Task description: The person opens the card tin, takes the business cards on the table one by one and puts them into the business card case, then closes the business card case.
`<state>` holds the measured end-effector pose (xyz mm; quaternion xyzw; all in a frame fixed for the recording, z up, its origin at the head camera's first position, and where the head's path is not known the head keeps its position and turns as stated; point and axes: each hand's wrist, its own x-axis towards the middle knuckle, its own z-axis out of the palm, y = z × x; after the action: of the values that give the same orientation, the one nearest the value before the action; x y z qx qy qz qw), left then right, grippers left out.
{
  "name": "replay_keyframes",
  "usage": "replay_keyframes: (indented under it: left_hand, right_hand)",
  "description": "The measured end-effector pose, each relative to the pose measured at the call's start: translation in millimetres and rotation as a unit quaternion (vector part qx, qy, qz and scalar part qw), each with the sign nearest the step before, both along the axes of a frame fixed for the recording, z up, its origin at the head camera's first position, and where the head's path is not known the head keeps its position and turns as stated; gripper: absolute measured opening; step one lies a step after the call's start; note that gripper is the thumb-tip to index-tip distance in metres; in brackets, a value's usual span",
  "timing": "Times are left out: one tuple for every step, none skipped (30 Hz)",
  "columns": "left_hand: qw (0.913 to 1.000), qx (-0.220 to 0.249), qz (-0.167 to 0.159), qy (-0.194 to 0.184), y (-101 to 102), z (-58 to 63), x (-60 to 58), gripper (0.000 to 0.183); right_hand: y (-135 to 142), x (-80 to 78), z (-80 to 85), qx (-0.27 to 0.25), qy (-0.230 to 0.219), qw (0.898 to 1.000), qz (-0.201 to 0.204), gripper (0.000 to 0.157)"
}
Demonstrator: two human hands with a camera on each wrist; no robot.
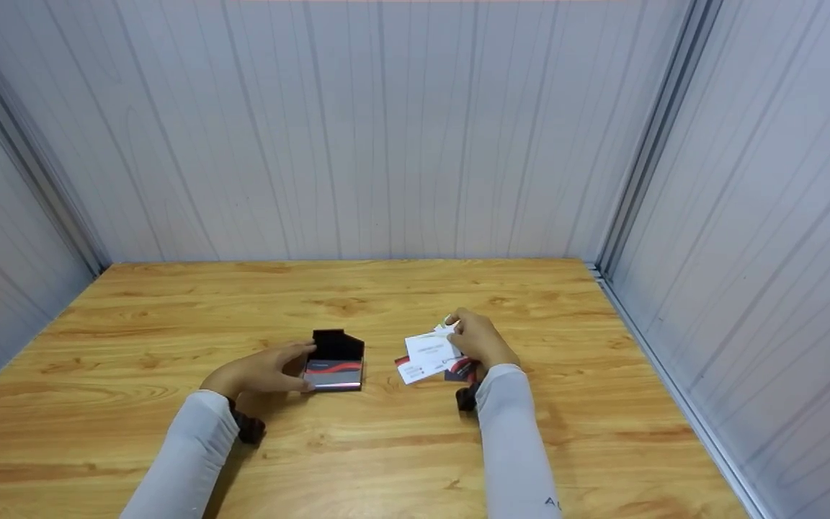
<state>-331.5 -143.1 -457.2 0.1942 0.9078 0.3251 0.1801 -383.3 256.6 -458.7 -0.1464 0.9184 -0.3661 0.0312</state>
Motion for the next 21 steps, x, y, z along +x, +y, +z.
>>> replay_keyframes:
  left_hand:
    - [1.0, 0.0, -0.001, 0.0, 0.4, 0.0, -0.2, 0.086]
    - [1.0, 0.0, -0.001, 0.001, 0.6, -0.2, -0.4, 0.086]
    - [1.0, 0.0, -0.002, 0.001, 0.7, -0.2, -0.6, 0.086]
    - [1.0, -0.001, -0.003, 0.002, 0.8, -0.1, -0.8, 0.086]
    - [1.0, -0.002, -0.002, 0.003, 0.8, 0.3, -0.9, 0.086]
    - [1.0, -0.003, 0.0, 0.004, 0.8, 0.9, -0.7, 0.086]
    - [1.0, -0.005, 0.002, 0.003, 0.6, 1.4, -0.1, 0.085]
    - [1.0, -0.006, 0.004, 0.003, 0.4, 1.7, 0.3, 0.085]
    - [1.0, -0.007, 0.005, 0.003, 0.3, 1.9, 0.6, 0.085]
    - [0.9999, -0.008, 0.006, 0.002, 0.3, 1.8, 1.1, 0.085]
    - [0.9999, -0.007, 0.007, 0.001, 0.4, 1.7, 1.5, 0.085]
    - [1.0, -0.006, 0.008, 0.0, 0.5, 1.4, 2.0, 0.085]
    - [1.0, -0.004, 0.007, -0.001, 0.7, 0.7, 2.1, 0.085]
    - [1.0, -0.004, 0.005, -0.001, 0.8, 0.2, 2.0, 0.085]
    - [1.0, -0.002, 0.004, 0.0, 0.9, -0.2, 1.9, 0.085]
    - [1.0, -0.002, 0.005, 0.001, 0.9, -0.4, 1.7, 0.085]
    - [1.0, -0.001, 0.004, 0.002, 0.9, -0.8, 1.3, 0.085]
    - [1.0, -0.001, 0.005, 0.003, 0.7, -1.0, 0.9, 0.085]
    - [1.0, -0.001, 0.006, 0.004, 0.5, -1.3, 0.6, 0.086]
    - [1.0, -0.002, 0.006, 0.004, 0.3, -1.4, 0.3, 0.086]
    - [1.0, -0.002, 0.006, 0.003, 0.1, -1.5, 0.2, 0.086]
  right_hand:
    - [0.5, 0.2, -0.3, -0.006, -0.006, 1.0, -0.001, 0.025]
    - [0.9, 0.5, -0.5, -0.01, -0.009, 1.0, -0.001, 0.027]
    - [1.3, 0.5, -0.8, -0.015, -0.014, 1.0, 0.0, 0.028]
    - [1.8, 0.6, -0.7, -0.019, -0.018, 1.0, 0.0, 0.029]
    - [2.0, 0.7, -0.4, -0.025, -0.025, 0.999, -0.002, 0.03]
    - [1.9, 0.7, 0.2, -0.028, -0.027, 0.999, -0.002, 0.03]
    - [1.8, 0.5, 0.5, -0.028, -0.021, 0.999, 0.002, 0.03]
    - [1.7, 0.4, 1.0, -0.029, -0.016, 0.999, 0.006, 0.03]
    - [1.6, 0.4, 1.4, -0.033, -0.017, 0.999, 0.007, 0.029]
    - [1.3, 0.4, 1.6, -0.038, -0.019, 0.999, 0.007, 0.029]
    - [1.0, 0.5, 1.8, -0.041, -0.018, 0.999, 0.006, 0.028]
    - [1.0, 0.6, 1.8, -0.048, -0.023, 0.999, 0.004, 0.028]
    - [1.1, 0.6, 1.6, -0.054, -0.028, 0.998, 0.004, 0.028]
    - [1.3, 0.6, 1.2, -0.061, -0.034, 0.998, 0.003, 0.028]
    - [1.3, 0.4, 0.9, -0.071, -0.042, 0.997, 0.0, 0.027]
    - [1.4, 0.1, 0.6, -0.079, -0.045, 0.996, -0.001, 0.027]
    - [1.5, -0.2, 0.4, -0.088, -0.048, 0.995, 0.0, 0.028]
    - [1.5, -0.5, 0.1, -0.099, -0.053, 0.994, 0.002, 0.028]
    - [1.2, -1.0, 0.0, -0.107, -0.054, 0.993, 0.004, 0.028]
    - [0.9, -1.4, -0.2, -0.117, -0.058, 0.991, 0.003, 0.029]
    - [0.4, -1.3, -0.2, -0.123, -0.061, 0.991, 0.0, 0.029]
